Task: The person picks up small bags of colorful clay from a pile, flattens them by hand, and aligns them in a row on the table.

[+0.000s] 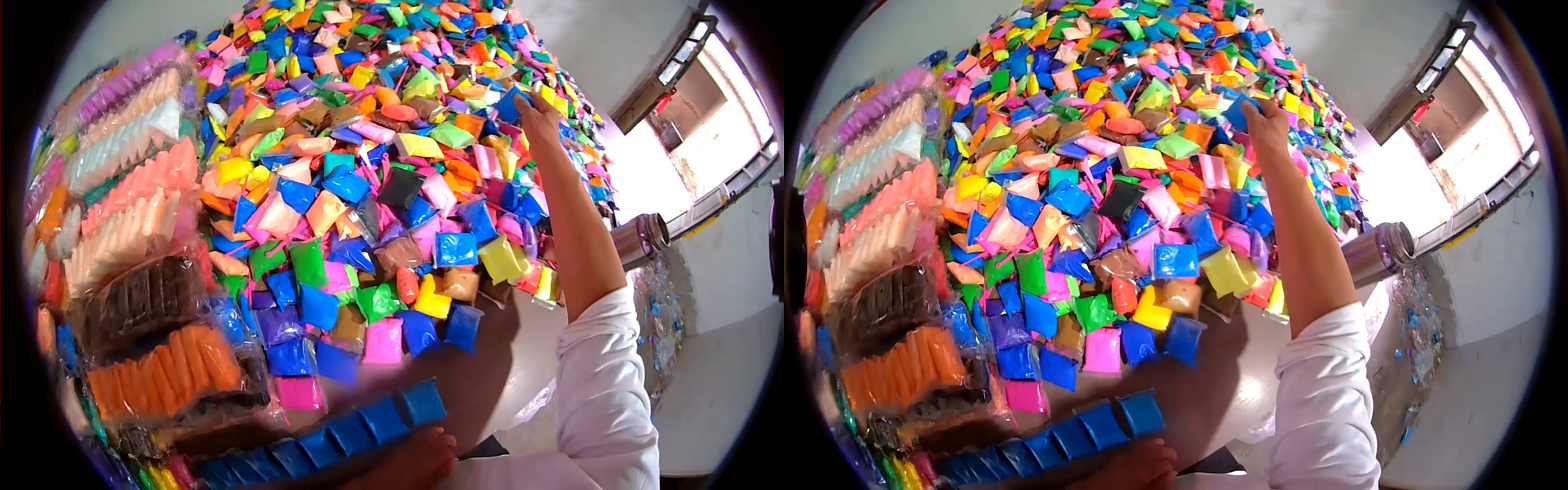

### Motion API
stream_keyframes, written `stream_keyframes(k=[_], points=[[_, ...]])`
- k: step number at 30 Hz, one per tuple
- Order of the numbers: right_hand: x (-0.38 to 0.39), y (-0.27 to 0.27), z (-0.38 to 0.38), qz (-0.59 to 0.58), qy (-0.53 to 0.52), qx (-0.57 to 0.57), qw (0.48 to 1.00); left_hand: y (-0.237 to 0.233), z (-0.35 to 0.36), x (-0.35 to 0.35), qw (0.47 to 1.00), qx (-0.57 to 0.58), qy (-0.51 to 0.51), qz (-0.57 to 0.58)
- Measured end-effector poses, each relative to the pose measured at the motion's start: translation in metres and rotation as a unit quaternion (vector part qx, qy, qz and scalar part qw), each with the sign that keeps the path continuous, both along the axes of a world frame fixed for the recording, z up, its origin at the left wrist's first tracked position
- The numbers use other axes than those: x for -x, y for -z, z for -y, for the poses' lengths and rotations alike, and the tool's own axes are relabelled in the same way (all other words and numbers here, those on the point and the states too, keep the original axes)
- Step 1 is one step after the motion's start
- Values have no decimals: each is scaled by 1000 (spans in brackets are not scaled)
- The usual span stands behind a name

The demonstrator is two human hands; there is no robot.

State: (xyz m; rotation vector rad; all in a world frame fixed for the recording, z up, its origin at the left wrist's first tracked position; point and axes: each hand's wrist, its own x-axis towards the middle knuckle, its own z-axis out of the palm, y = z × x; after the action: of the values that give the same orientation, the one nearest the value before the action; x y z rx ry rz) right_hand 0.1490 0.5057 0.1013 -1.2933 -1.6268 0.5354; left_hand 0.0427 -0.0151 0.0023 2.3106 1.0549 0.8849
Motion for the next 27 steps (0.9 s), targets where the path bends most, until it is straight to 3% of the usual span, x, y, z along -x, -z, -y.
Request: stream_keyframes(k=[1,3,4,5,7,11,13,18,20,21,24,27], points=[[-5,-9,18,-141,-86,103,981,-1,0,-1,999,17,-6,36],[-17,-13,57,-248,-221,157,930,-3,2,-3,993,53,-17,109],[-24,-22,91,-231,-237,175,927,-1,3,-3,992,53,-12,110],[-40,-4,93,-176,-240,175,938,4,4,-2,988,122,11,98],[-40,-11,169,-275,-278,240,888,-4,3,3,977,193,35,89],[-66,21,267,-283,-302,273,868,-13,4,2,987,103,-49,111],[-78,36,309,-215,-309,289,880,-21,5,3,983,131,-52,119],[-82,47,414,-259,-295,397,830,-21,8,3,970,165,-43,171],[-89,48,446,-122,-297,457,829,-23,10,0,963,161,-57,208],[-86,55,461,-179,-330,439,816,-24,10,0,956,149,-64,243],[-82,53,489,-193,-314,442,818,-25,9,1,961,182,-53,200],[-89,59,499,-239,-244,455,822,-11,10,-2,970,143,-62,185]])
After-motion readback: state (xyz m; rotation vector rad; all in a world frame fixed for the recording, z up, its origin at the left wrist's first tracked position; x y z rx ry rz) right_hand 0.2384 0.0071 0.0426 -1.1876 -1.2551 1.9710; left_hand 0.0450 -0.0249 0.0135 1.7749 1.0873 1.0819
